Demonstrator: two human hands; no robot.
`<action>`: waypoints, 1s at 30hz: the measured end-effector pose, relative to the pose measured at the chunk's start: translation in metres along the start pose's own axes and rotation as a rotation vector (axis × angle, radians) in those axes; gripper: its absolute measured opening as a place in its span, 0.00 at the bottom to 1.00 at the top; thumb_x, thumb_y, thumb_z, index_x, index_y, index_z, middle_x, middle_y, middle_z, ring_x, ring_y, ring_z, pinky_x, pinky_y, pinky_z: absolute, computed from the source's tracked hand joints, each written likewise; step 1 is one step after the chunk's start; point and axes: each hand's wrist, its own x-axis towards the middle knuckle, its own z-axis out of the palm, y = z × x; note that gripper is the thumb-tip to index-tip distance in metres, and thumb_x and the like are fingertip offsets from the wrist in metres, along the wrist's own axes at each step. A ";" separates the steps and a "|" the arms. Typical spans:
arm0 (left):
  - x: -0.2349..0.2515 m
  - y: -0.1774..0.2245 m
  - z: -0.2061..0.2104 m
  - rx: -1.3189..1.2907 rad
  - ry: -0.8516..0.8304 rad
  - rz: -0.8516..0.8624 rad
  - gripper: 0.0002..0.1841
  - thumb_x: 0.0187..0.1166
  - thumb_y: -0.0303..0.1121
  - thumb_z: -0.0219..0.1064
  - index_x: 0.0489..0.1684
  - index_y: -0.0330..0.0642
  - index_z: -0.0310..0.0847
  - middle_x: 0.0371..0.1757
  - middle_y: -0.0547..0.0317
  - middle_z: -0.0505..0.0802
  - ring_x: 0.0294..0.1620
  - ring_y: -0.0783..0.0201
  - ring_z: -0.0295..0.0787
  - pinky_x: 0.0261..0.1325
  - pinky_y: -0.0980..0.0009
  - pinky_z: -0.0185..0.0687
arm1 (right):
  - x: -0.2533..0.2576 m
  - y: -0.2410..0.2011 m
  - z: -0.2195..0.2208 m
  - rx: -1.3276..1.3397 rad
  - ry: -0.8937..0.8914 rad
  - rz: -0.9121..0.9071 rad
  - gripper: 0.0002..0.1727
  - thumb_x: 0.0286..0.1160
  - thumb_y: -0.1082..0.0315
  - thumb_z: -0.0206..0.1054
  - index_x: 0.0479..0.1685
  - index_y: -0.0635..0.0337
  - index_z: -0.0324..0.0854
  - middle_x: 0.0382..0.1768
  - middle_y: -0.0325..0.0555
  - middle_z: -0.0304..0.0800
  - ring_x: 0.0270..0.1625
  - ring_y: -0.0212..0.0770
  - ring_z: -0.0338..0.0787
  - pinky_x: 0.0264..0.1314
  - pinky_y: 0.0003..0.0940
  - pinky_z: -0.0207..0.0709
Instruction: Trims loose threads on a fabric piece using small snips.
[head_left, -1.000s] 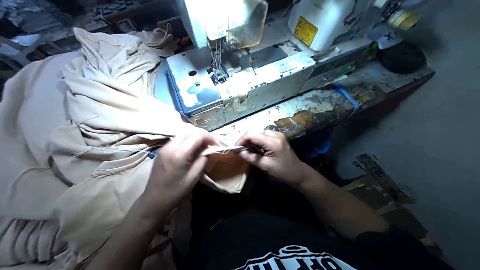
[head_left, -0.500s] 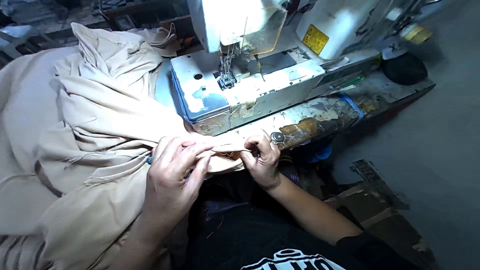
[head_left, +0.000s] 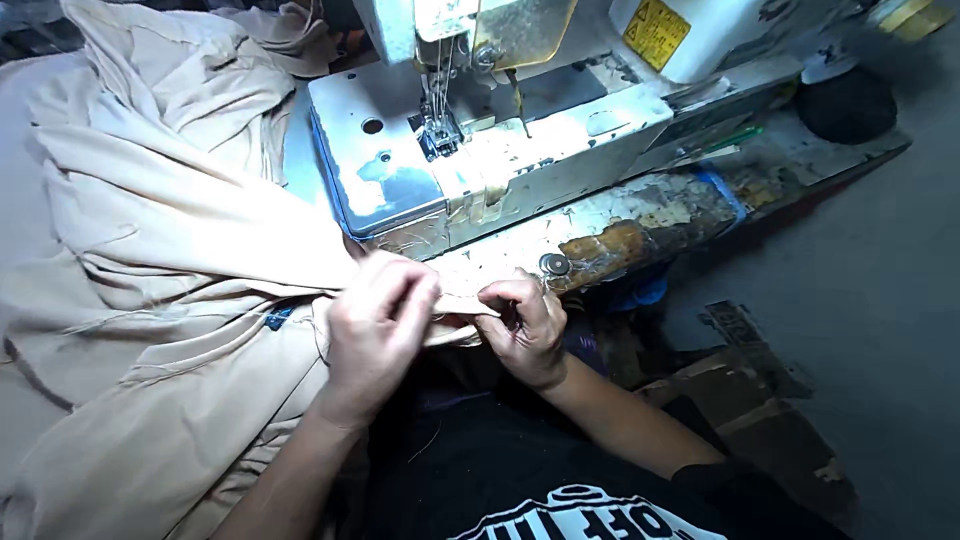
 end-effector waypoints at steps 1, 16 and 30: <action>0.002 -0.001 -0.009 -0.029 0.058 -0.066 0.07 0.84 0.31 0.63 0.42 0.39 0.86 0.40 0.67 0.90 0.40 0.79 0.87 0.46 0.80 0.85 | -0.002 0.001 -0.001 0.010 0.000 0.011 0.08 0.71 0.69 0.72 0.43 0.60 0.80 0.32 0.43 0.83 0.33 0.28 0.82 0.39 0.16 0.78; 0.003 0.028 -0.015 0.067 -0.209 0.096 0.09 0.75 0.36 0.71 0.45 0.45 0.94 0.48 0.67 0.94 0.51 0.76 0.88 0.56 0.78 0.84 | 0.003 -0.009 -0.006 -0.026 0.023 -0.009 0.08 0.71 0.67 0.73 0.36 0.59 0.79 0.30 0.42 0.81 0.33 0.28 0.81 0.38 0.16 0.76; -0.007 0.030 -0.022 -0.213 -0.073 -0.013 0.15 0.81 0.45 0.68 0.21 0.52 0.84 0.26 0.76 0.87 0.30 0.81 0.84 0.35 0.83 0.82 | -0.004 -0.015 -0.010 -0.061 -0.014 -0.051 0.10 0.68 0.69 0.72 0.27 0.58 0.74 0.24 0.42 0.76 0.26 0.30 0.76 0.30 0.16 0.71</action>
